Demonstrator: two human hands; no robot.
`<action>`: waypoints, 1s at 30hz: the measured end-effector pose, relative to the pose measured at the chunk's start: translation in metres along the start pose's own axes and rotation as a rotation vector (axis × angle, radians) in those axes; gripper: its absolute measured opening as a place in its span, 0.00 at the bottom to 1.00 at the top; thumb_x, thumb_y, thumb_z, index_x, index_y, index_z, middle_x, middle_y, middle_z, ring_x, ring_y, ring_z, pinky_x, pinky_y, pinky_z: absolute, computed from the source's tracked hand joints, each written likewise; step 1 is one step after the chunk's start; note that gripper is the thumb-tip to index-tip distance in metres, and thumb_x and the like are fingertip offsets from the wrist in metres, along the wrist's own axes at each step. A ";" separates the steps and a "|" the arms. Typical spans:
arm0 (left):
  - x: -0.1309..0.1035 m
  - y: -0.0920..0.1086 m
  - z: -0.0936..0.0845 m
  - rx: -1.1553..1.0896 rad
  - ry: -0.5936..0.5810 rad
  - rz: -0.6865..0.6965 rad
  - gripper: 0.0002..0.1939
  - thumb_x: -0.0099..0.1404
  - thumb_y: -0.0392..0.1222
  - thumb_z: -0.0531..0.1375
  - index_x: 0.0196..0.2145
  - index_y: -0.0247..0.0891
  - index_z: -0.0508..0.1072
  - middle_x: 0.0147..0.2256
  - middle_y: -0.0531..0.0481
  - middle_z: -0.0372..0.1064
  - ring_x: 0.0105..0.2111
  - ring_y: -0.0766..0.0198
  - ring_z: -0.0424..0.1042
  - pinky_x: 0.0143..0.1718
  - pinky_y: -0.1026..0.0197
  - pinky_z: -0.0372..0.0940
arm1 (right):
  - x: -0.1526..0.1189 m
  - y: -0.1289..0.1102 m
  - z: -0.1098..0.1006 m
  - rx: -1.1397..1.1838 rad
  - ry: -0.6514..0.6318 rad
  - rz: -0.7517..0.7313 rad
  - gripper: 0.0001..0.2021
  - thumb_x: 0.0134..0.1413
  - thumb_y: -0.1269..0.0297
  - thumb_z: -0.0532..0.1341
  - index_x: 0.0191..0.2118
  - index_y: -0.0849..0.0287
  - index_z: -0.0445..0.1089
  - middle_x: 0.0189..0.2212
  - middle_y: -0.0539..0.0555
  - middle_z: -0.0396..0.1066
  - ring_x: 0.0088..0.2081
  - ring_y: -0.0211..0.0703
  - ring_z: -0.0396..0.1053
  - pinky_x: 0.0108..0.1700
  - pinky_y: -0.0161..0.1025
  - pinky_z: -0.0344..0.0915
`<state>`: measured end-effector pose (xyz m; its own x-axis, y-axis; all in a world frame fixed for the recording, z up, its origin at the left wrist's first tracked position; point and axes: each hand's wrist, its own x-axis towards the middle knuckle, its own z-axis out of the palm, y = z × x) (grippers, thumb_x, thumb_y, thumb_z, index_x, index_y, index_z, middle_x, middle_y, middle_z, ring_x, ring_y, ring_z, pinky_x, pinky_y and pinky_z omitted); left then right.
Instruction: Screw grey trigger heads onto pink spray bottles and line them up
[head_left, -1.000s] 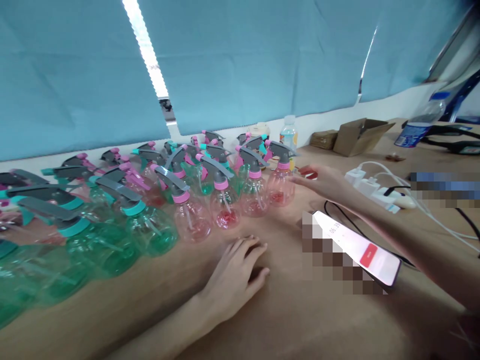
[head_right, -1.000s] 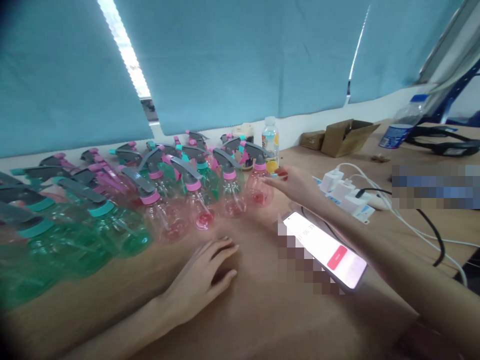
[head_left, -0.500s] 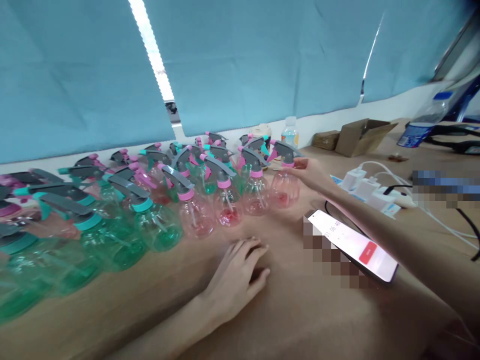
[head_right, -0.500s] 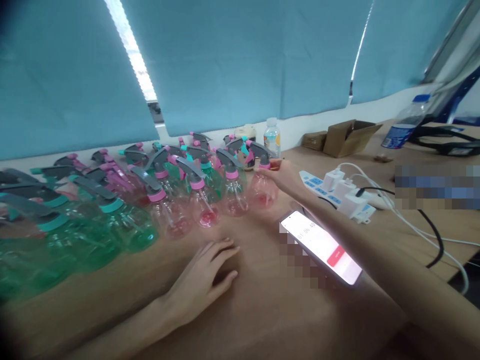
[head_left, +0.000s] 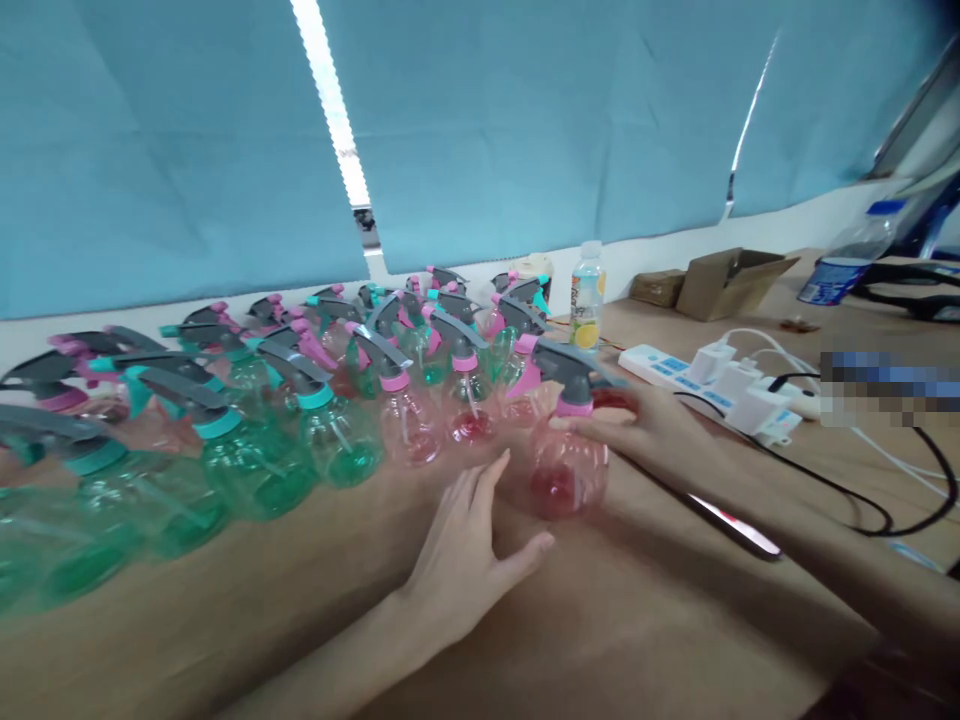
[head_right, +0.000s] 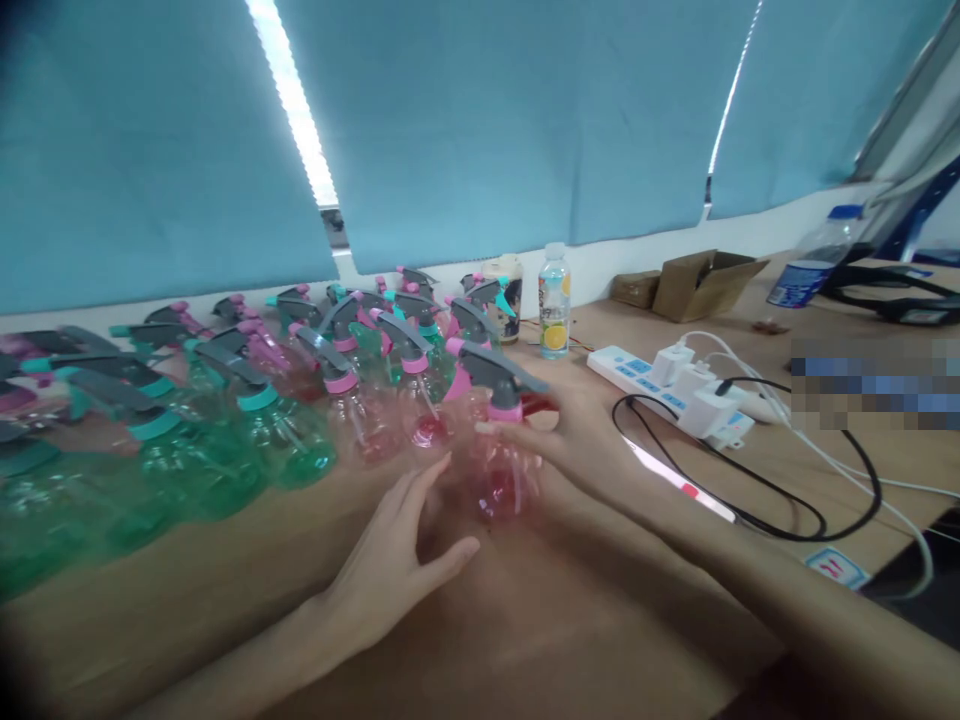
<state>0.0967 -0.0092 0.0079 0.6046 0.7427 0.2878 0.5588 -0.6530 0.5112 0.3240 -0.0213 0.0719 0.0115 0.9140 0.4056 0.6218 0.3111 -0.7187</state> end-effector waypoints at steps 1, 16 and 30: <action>-0.003 -0.001 -0.002 -0.011 0.018 -0.016 0.36 0.60 0.50 0.61 0.60 0.38 0.50 0.57 0.39 0.56 0.57 0.47 0.56 0.55 0.42 0.54 | -0.002 -0.003 0.007 0.032 -0.025 -0.038 0.14 0.48 0.55 0.64 0.39 0.57 0.72 0.38 0.53 0.76 0.40 0.49 0.72 0.40 0.44 0.67; -0.029 -0.017 -0.024 -0.212 -0.006 -0.046 0.50 0.51 0.49 0.69 0.62 0.48 0.44 0.60 0.43 0.53 0.57 0.43 0.56 0.54 0.40 0.54 | -0.011 -0.049 0.055 0.055 -0.168 -0.170 0.13 0.44 0.56 0.67 0.34 0.55 0.67 0.33 0.51 0.72 0.37 0.46 0.70 0.41 0.45 0.66; -0.027 -0.019 -0.031 -0.207 -0.126 -0.053 0.44 0.50 0.54 0.68 0.58 0.39 0.55 0.54 0.39 0.62 0.53 0.44 0.62 0.51 0.43 0.58 | 0.008 -0.059 0.077 0.477 -0.328 -0.066 0.16 0.51 0.64 0.59 0.47 0.52 0.66 0.29 0.47 0.70 0.32 0.43 0.70 0.36 0.42 0.69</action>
<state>0.0522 -0.0118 0.0157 0.6508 0.7423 0.1595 0.4712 -0.5596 0.6817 0.2274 -0.0124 0.0744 -0.3059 0.8977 0.3171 0.1904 0.3840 -0.9035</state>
